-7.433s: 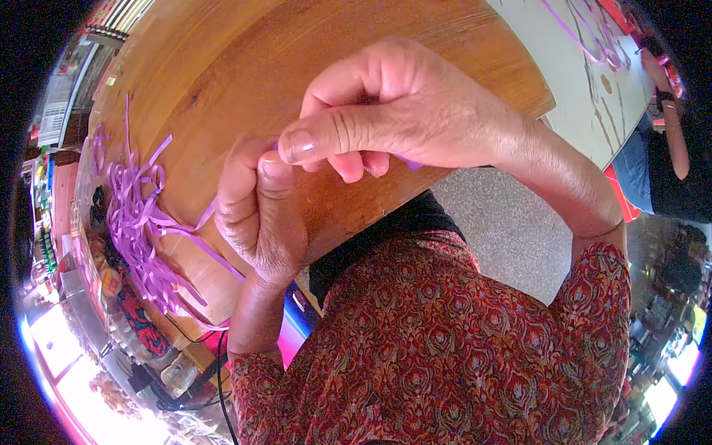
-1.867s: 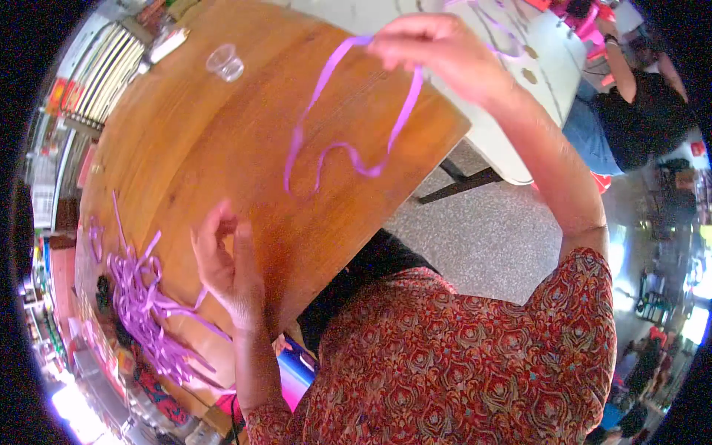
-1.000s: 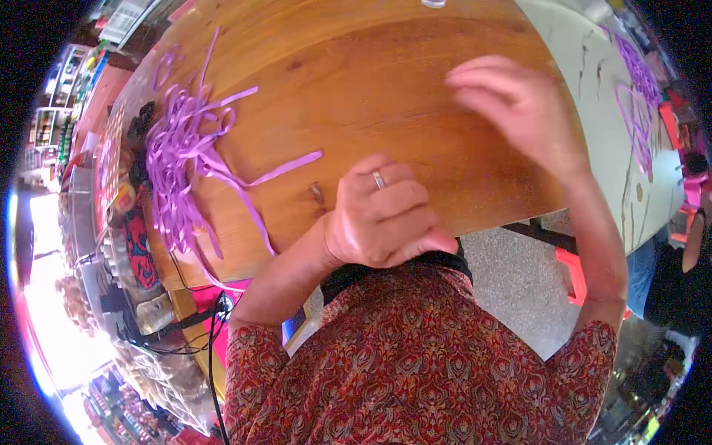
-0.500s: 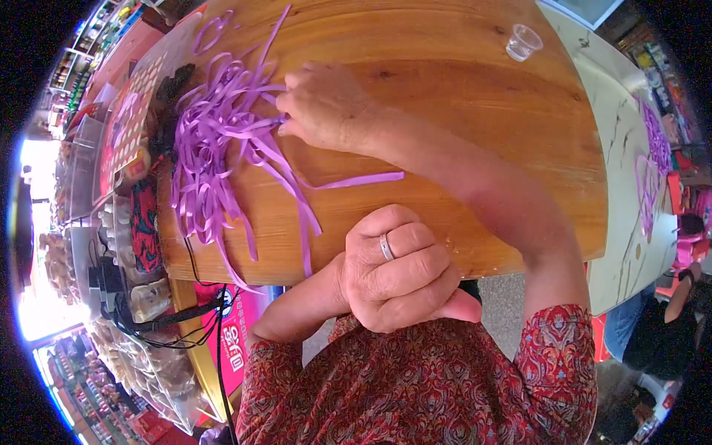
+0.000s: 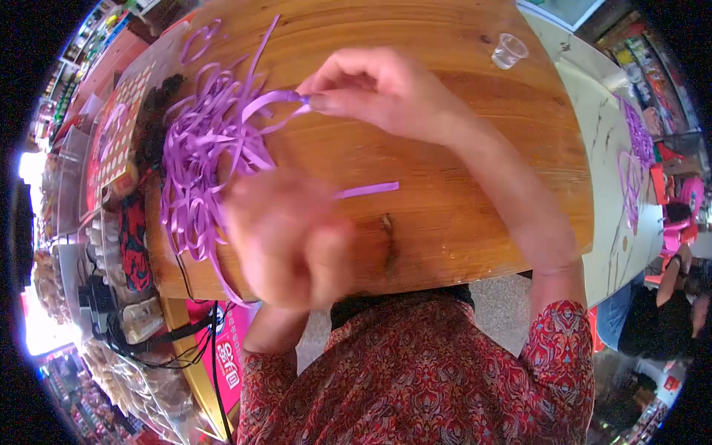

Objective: Tying knots into long purple plastic ribbons while sitting at a table.

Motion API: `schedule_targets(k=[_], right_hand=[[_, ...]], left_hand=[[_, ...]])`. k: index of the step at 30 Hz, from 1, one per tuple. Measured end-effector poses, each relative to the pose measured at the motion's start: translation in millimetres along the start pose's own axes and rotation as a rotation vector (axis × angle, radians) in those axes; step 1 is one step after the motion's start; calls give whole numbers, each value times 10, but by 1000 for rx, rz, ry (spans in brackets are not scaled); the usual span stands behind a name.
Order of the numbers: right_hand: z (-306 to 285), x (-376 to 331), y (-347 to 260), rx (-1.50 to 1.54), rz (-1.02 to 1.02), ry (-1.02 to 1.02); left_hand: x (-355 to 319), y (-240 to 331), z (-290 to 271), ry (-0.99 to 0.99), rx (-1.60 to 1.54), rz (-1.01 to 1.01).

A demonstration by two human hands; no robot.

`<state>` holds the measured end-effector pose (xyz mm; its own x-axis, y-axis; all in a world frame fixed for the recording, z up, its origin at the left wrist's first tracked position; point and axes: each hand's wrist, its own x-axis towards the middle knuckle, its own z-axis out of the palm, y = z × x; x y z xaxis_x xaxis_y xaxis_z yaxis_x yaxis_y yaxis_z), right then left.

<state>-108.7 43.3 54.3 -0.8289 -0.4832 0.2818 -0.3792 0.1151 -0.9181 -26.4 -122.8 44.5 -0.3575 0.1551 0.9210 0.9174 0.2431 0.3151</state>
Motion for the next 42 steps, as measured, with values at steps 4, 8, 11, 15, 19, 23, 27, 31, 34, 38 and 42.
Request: schedule_targets(k=[4,8,11,15,19,23,27,31,34,38,42], right_hand=[[-252,-362,-424,35,22,-83],[-267,-634,-645,64,49,21],[-288,-742,-593,106,-1,75],[-400,-916,-634,146,72,65],[-478,-1040,-661,156,142,85],[-491,-1130,-605,110,177,100],[-624,-1380,-479,107,226,142],[-830,-1721,-378,131,300,273],[-852,-1852,-395,267,538,81],[-711,-1858,-368,210,508,52],[-738,-1840,-261,244,554,-109]], left_hand=[[107,-155,69,137,143,-152],[248,-51,215,-97,-81,-193],[238,89,323,-184,-265,-379],[375,87,394,-161,51,-157],[402,132,535,-148,60,-59],[310,219,621,-212,-164,-331],[226,33,546,-108,-74,-421],[189,-133,383,-20,-153,-568],[178,-165,343,37,-68,-651],[159,-275,412,46,-33,-548],[136,-365,415,30,18,-519]])
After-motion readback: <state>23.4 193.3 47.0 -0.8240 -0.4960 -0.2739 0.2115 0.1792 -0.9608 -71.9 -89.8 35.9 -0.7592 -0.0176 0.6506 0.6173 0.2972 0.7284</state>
